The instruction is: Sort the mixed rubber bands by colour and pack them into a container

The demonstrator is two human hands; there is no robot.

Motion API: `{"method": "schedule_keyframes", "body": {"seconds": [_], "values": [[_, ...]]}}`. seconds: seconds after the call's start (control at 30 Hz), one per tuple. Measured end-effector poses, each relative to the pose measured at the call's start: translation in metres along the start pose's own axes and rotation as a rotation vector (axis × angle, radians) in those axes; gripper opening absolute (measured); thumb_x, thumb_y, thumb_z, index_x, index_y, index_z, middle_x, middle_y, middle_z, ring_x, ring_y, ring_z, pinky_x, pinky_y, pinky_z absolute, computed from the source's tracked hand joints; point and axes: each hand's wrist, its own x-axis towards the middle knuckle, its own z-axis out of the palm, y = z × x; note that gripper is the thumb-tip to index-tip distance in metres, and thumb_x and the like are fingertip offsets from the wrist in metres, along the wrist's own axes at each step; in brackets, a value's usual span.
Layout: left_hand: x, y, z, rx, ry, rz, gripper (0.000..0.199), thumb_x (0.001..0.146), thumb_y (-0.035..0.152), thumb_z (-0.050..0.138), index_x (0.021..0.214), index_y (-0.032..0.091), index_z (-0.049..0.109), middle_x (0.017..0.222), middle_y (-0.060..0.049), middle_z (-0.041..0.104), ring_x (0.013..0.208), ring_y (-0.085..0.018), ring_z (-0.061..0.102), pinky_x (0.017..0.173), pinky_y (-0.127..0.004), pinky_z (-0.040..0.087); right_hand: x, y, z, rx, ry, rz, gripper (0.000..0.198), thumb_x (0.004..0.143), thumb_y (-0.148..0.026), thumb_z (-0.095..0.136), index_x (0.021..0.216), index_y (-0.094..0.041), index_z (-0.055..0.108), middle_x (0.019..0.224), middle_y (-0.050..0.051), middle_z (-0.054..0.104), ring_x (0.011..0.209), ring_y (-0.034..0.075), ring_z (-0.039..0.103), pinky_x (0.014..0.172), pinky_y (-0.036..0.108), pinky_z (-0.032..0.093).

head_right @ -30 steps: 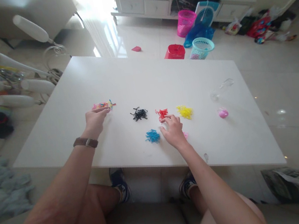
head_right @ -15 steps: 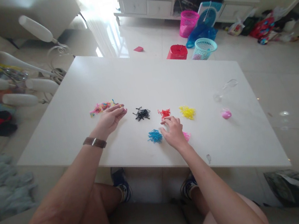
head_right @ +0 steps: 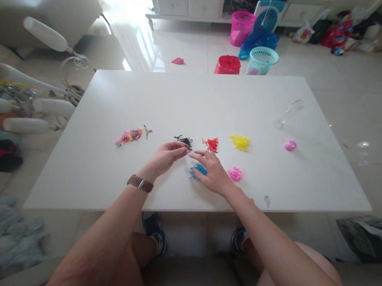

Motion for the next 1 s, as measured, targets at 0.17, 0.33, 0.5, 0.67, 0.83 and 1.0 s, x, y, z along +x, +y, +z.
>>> {"method": "schedule_keyframes", "body": {"seconds": [0.17,0.33,0.5,0.67,0.83,1.0], "values": [[0.000,-0.008,0.001,0.048,-0.063,0.010,0.030,0.065,0.022,0.090,0.086,0.010,0.072,0.086,-0.008,0.074,0.084,-0.015,0.070,0.096,-0.037,0.052,-0.001,0.000,0.000,-0.004,-0.022,-0.013,0.042,0.093,-0.026,0.062,0.134,-0.031,0.062,0.139,0.009,0.058,0.130,0.027,0.053,0.114,0.051,0.042],[0.001,-0.012,0.001,0.061,-0.086,0.008,0.032,0.066,0.025,0.091,0.088,0.011,0.071,0.086,-0.007,0.074,0.082,-0.014,0.069,0.095,-0.036,0.052,0.001,-0.001,0.000,0.005,-0.019,-0.010,0.039,0.094,-0.026,0.058,0.133,-0.028,0.063,0.136,0.008,0.062,0.129,0.025,0.054,0.114,0.048,0.042],[0.002,-0.012,0.000,0.057,-0.068,-0.009,0.034,0.065,0.023,0.092,0.090,0.011,0.071,0.085,-0.007,0.074,0.081,-0.014,0.070,0.094,-0.036,0.053,0.002,-0.004,-0.001,0.031,0.000,0.035,0.034,0.095,-0.026,0.054,0.126,-0.027,0.067,0.128,0.008,0.067,0.124,0.024,0.059,0.111,0.046,0.046],[-0.001,-0.008,0.000,0.058,-0.046,-0.029,0.032,0.069,0.021,0.090,0.090,0.010,0.069,0.086,-0.010,0.075,0.081,-0.018,0.074,0.097,-0.040,0.054,0.003,-0.003,-0.010,0.037,0.131,0.103,0.021,0.094,-0.025,0.054,0.101,-0.023,0.073,0.104,0.007,0.073,0.100,0.022,0.066,0.091,0.039,0.055],[-0.002,-0.004,-0.002,0.078,-0.017,-0.049,0.027,0.072,0.018,0.087,0.091,0.011,0.069,0.085,-0.010,0.075,0.081,-0.018,0.074,0.098,-0.041,0.054,0.008,0.010,-0.042,0.008,0.201,0.276,0.012,0.086,-0.028,0.063,0.085,-0.020,0.072,0.085,0.005,0.075,0.076,0.019,0.068,0.079,0.034,0.055],[-0.001,-0.002,-0.004,0.074,0.017,-0.041,0.024,0.073,0.016,0.086,0.089,0.011,0.068,0.086,-0.010,0.076,0.082,-0.018,0.074,0.100,-0.040,0.054,0.004,0.034,-0.073,-0.045,0.145,0.460,0.010,0.080,-0.027,0.065,0.079,-0.019,0.072,0.076,0.004,0.075,0.071,0.019,0.069,0.073,0.033,0.054]]}}
